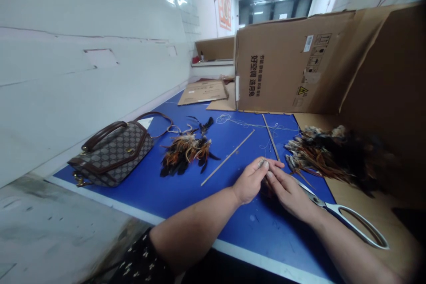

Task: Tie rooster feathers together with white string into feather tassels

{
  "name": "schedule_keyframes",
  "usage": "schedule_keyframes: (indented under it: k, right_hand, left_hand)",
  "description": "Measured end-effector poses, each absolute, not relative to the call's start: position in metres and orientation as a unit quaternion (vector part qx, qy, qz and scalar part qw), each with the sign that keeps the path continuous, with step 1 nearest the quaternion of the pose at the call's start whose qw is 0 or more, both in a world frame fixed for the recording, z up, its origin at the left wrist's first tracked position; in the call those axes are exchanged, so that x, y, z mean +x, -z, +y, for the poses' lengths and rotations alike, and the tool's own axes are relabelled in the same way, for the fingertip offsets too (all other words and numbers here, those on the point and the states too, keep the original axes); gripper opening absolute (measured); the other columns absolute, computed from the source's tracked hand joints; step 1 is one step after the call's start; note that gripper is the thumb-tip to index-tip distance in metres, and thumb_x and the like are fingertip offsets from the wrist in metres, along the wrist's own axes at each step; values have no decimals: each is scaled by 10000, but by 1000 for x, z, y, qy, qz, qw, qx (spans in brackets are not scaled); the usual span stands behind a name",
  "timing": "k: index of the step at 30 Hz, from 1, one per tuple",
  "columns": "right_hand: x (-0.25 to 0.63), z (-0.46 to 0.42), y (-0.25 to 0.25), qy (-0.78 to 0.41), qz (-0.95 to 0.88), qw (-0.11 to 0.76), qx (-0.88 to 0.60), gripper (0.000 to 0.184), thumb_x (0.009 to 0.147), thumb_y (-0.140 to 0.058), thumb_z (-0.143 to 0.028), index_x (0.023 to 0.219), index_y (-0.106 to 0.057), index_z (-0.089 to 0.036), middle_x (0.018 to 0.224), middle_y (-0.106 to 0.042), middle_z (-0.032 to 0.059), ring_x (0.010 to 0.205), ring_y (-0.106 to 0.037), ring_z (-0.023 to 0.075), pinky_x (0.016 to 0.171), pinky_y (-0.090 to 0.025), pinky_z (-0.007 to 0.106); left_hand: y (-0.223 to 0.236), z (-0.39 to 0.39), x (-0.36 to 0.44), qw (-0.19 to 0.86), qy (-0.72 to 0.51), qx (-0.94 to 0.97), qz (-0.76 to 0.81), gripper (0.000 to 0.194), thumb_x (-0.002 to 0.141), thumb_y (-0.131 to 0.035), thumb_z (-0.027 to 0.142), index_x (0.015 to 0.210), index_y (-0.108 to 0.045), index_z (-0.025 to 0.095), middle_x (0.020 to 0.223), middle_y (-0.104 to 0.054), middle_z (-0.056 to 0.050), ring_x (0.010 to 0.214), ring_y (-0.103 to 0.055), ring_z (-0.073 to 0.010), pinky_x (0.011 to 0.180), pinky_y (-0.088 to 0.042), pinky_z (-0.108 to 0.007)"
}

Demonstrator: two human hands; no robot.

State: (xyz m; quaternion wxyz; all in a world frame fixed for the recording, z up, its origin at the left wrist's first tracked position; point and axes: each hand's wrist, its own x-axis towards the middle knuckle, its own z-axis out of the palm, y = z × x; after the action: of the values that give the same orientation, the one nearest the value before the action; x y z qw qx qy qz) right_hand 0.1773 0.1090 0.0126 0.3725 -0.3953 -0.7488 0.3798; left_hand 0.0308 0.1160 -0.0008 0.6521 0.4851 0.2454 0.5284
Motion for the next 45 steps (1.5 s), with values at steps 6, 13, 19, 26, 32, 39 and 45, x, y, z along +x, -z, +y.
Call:
schedule_keyframes:
  k: [6,13,19,26,32,39,45]
  right_hand:
    - [183,113,-9,-557,-619,404,-379,416,979,-525,-645,966,-575,-232,633,-411,-42,496,-403,121,437,-411,264]
    - [183,111,-11,-628,-560,403,-360,495,909,-625,-686,807,-488,-222,629,-370,-67,488,-343,92,433,-390,242]
    - [185,113,-1,-637,-578,371,-349,492,936,-596,-671,784,-483,-216,605,-356,-75,484,-352,93,437,-407,239]
    - [195,115,-16,-448,-724,356,-385,384,984,-565,-559,836,-616,-208,674,-538,-7,602,-521,155,594,-516,309]
    - [211,121,-21,-143,-758,491,-405,259,984,-608,-346,1210,-713,-275,1175,-726,109,1086,-677,302,987,-543,460]
    - [213,131,-4,-140,-829,442,-314,438,1015,-510,-163,1409,-637,-307,1323,-712,75,1227,-666,244,1068,-535,436]
    - [214,133,3,-154,-826,445,-309,389,1021,-504,-143,1334,-692,-276,1249,-752,69,1152,-714,213,1013,-578,379]
  left_hand:
    - [3,120,30,695,-524,457,184,535,884,-745,498,1270,-664,138,1233,-693,-156,1124,-660,-236,1050,-476,-370]
    - [8,125,31,657,-546,464,233,410,871,-759,491,1012,-787,108,1188,-729,-159,1212,-632,-260,1155,-391,-412]
    - [1,123,28,653,-545,475,226,355,885,-749,462,1004,-800,131,1203,-720,-152,1221,-621,-264,1127,-417,-419]
    - [1,127,26,636,-562,473,237,303,920,-707,429,882,-744,131,1176,-704,-119,1099,-637,-202,1052,-458,-348]
    - [9,133,25,665,-510,458,297,444,880,-710,556,950,-668,120,793,-685,-49,679,-666,-153,719,-552,-309]
    - [11,126,24,686,-423,512,297,464,902,-649,601,810,-569,153,548,-568,9,460,-582,-136,483,-496,-249]
    - [11,125,22,660,-384,551,337,496,846,-696,625,798,-594,142,537,-578,6,460,-576,-125,494,-504,-243]
